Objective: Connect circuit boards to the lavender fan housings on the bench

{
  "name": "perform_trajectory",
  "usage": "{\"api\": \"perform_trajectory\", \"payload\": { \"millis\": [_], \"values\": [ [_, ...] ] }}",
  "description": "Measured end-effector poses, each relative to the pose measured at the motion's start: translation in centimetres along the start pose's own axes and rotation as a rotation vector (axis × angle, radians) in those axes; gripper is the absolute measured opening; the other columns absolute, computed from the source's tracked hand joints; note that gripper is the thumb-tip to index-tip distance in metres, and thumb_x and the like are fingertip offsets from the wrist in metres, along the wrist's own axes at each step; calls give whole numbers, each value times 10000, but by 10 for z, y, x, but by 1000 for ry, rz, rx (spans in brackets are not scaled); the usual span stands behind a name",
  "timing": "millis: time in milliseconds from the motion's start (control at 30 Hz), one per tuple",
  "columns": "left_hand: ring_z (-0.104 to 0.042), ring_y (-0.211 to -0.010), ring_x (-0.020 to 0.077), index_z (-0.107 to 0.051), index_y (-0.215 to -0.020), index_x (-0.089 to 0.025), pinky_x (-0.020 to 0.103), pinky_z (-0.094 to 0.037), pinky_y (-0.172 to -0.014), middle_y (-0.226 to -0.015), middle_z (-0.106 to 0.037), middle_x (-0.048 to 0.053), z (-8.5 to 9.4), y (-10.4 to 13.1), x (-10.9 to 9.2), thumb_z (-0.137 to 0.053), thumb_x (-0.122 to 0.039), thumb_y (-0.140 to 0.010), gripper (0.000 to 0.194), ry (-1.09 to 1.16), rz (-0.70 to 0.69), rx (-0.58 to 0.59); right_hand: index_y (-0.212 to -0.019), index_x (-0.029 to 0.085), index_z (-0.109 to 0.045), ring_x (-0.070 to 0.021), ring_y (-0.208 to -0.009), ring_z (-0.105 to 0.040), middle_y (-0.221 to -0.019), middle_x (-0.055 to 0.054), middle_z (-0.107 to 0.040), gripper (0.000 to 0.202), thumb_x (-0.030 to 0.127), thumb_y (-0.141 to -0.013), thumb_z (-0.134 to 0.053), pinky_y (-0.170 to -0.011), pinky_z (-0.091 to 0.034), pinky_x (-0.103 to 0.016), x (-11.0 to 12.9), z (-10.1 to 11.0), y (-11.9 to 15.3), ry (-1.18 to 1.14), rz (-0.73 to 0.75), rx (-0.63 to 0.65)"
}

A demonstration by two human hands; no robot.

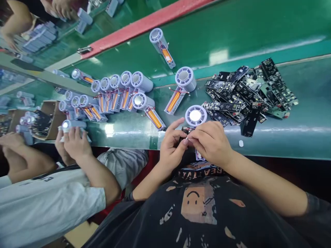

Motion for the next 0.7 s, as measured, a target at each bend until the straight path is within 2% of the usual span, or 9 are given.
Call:
{"api": "perform_trajectory", "payload": {
  "millis": [133, 233, 333, 400, 467, 533, 600, 700],
  "values": [
    [-597, -1297, 291, -634, -896, -197, 479, -598, -943, -1403, -598, 109, -1, 2, 3, -589, -393, -1001, 227, 38, 11, -4, -935, 226, -591, -182, -810, -596, -847, -16, -673, 121, 242, -1033, -523, -770, -410, -359, 1, -1, 0, 3, 17, 2],
    [-701, -1032, 205, -627, -885, -190, 329, -624, -721, -1421, -578, 99, -5, 6, 12, -584, -403, -1003, 247, 147, 78, 26, -922, 226, -588, -181, -822, -609, -844, -16, -678, 123, 221, -1027, -525, -785, -413, -363, 2, -2, 0, -4, 36, 16],
    [-675, -748, 86, -622, -923, -186, 259, -592, -605, -1460, -534, 93, -6, 8, 17, -586, -391, -1005, 224, 220, 124, 40, -949, 236, -606, -178, -824, -616, -855, -5, -689, 72, 201, -1000, -569, -791, -415, -364, 2, -1, 1, -12, 38, 7],
    [-683, -792, 99, -631, -938, -188, 289, -611, -673, -1439, -548, 92, -3, 7, 15, -602, -381, -998, 204, 181, 99, 19, -976, 245, -620, -179, -825, -620, -870, 0, -698, 48, 199, -980, -606, -793, -417, -365, 2, 1, 1, -13, 31, -8],
    [-692, -1013, 180, -641, -930, -194, 357, -617, -815, -1390, -585, 90, 0, 5, 9, -615, -369, -993, 188, 100, 50, -3, -980, 244, -625, -181, -825, -623, -877, -1, -702, 37, 208, -974, -625, -793, -420, -369, 1, 2, 1, -10, 25, -17],
    [-636, -1199, 235, -643, -937, -201, 402, -588, -927, -1358, -606, 84, 1, 5, 4, -624, -349, -990, 158, 33, 6, -10, -953, 241, -619, -182, -823, -627, -862, 2, -700, 38, 210, -975, -624, -791, -423, -371, 1, 3, 1, -24, 19, -17],
    [-628, -1211, 230, -623, -1055, -226, 371, -592, -899, -1366, -598, 86, 0, 7, 3, -626, -335, -989, 127, 52, -13, -16, -915, 239, -607, -177, -802, -626, -833, 8, -689, 65, 204, -969, -619, -774, -428, -367, -1, 4, -1, -58, 8, -20],
    [-679, -1035, 171, -492, -1311, -279, 285, -606, -736, -1415, -551, 104, -5, 10, 6, -597, -335, -1004, 329, 176, 14, -16, -881, 234, -597, -173, -770, -622, -802, 4, -667, 78, 197, -943, -626, -739, -439, -356, -6, 8, -3, -79, -42, -44]
  ]
}}
Point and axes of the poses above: each hand's wrist, its own y-axis away from the middle knuckle, its own z-axis out of the back of the hand, x = y × z, the point moved 8 cm from there along -y, towards the middle knuckle
